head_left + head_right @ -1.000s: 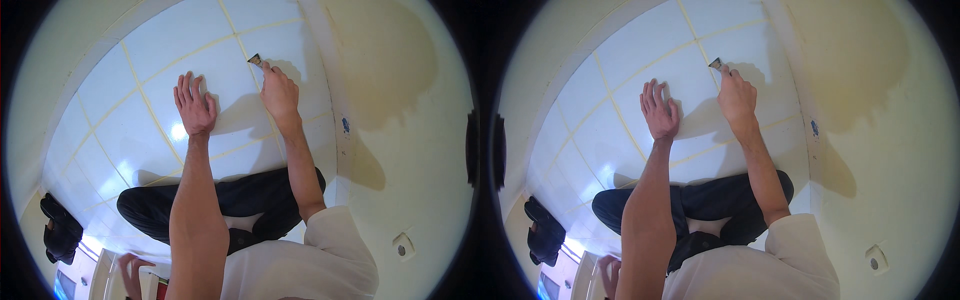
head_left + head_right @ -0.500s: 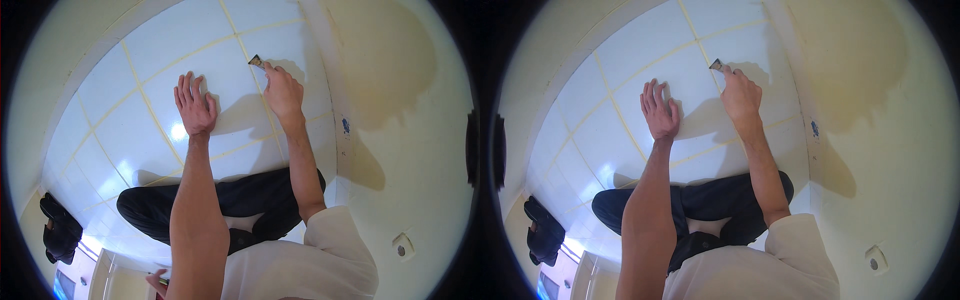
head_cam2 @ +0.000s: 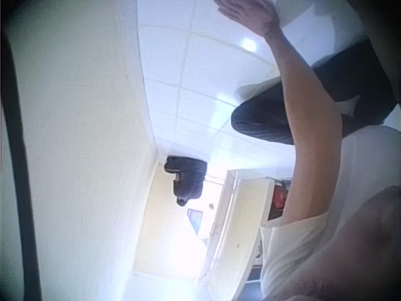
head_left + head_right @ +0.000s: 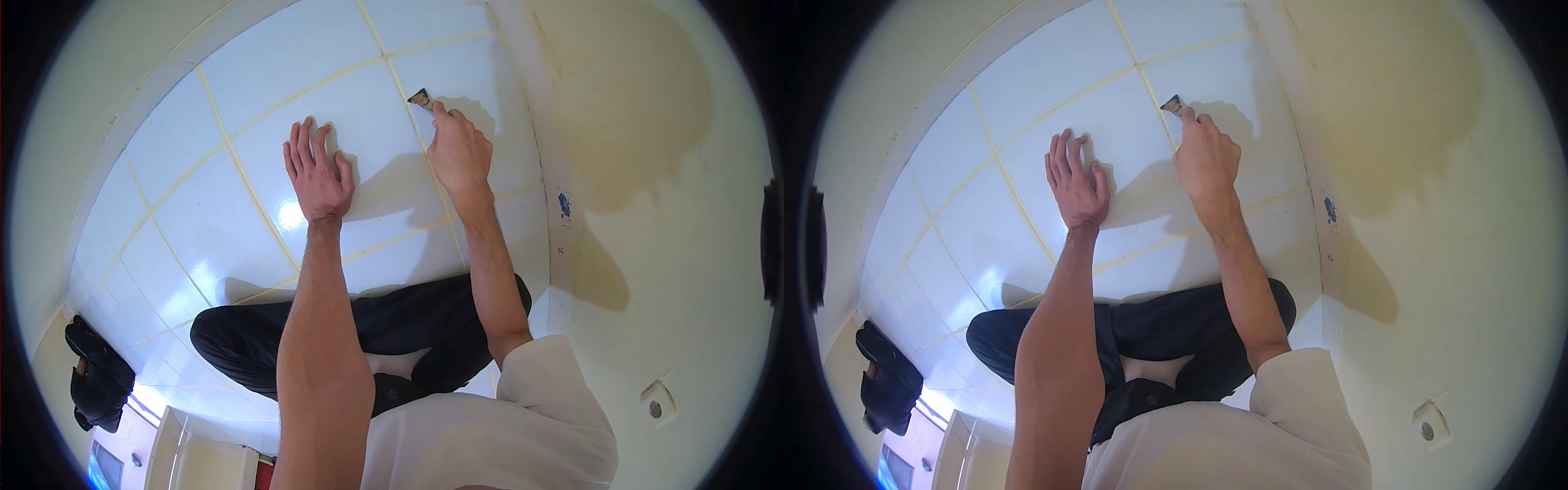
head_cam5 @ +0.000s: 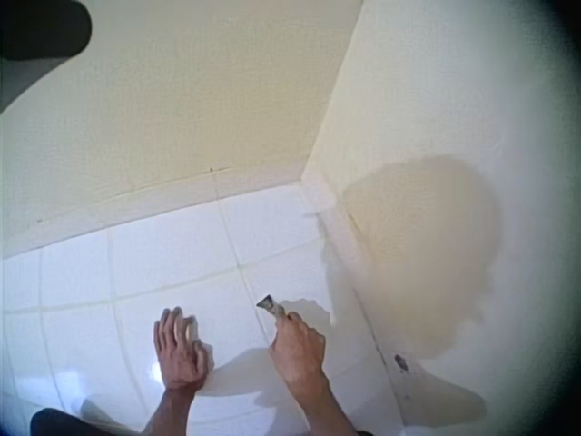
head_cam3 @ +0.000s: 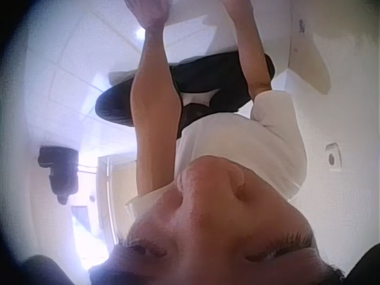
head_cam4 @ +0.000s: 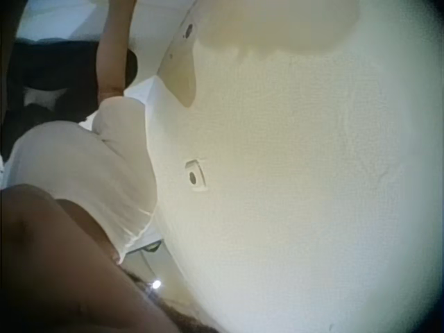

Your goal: The person scrapes the grout lines between tiles on the floor using a handheld scraper.

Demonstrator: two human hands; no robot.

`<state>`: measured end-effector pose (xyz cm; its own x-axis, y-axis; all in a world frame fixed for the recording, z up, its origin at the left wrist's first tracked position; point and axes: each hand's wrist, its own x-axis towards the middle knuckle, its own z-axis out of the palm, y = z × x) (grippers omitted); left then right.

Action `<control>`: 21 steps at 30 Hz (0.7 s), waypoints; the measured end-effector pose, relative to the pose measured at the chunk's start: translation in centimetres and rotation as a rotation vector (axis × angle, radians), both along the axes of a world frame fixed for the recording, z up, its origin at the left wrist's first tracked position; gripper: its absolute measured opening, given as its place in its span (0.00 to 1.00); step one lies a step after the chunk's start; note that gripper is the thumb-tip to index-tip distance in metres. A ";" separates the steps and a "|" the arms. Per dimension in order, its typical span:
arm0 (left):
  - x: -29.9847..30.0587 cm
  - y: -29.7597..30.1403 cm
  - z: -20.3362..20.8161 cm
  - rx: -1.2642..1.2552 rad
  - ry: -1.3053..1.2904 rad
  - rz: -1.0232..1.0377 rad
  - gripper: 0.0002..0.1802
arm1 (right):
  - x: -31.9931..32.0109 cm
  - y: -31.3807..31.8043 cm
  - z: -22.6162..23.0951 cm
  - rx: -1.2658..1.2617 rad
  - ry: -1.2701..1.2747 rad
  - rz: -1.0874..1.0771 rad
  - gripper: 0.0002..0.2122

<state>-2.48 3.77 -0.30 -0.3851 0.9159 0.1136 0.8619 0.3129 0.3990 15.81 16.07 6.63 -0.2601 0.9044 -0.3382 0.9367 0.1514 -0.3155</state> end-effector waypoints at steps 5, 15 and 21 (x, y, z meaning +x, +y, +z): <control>0.0 -0.1 -0.1 -0.004 0.002 -0.006 0.28 | 0.3 0.1 0.2 -0.007 -0.016 0.008 0.21; -0.1 0.0 0.0 -0.007 0.017 -0.001 0.28 | 0.0 0.2 0.3 -0.035 -0.004 0.018 0.23; 0.0 -0.1 -0.1 0.000 0.001 -0.003 0.28 | 0.1 -0.1 0.3 -0.003 -0.032 0.057 0.24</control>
<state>-2.49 3.68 -0.38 -0.3820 0.9171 0.1140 0.8632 0.3100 0.3985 15.95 16.02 6.98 -0.3000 0.8874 -0.3502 0.9362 0.2034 -0.2866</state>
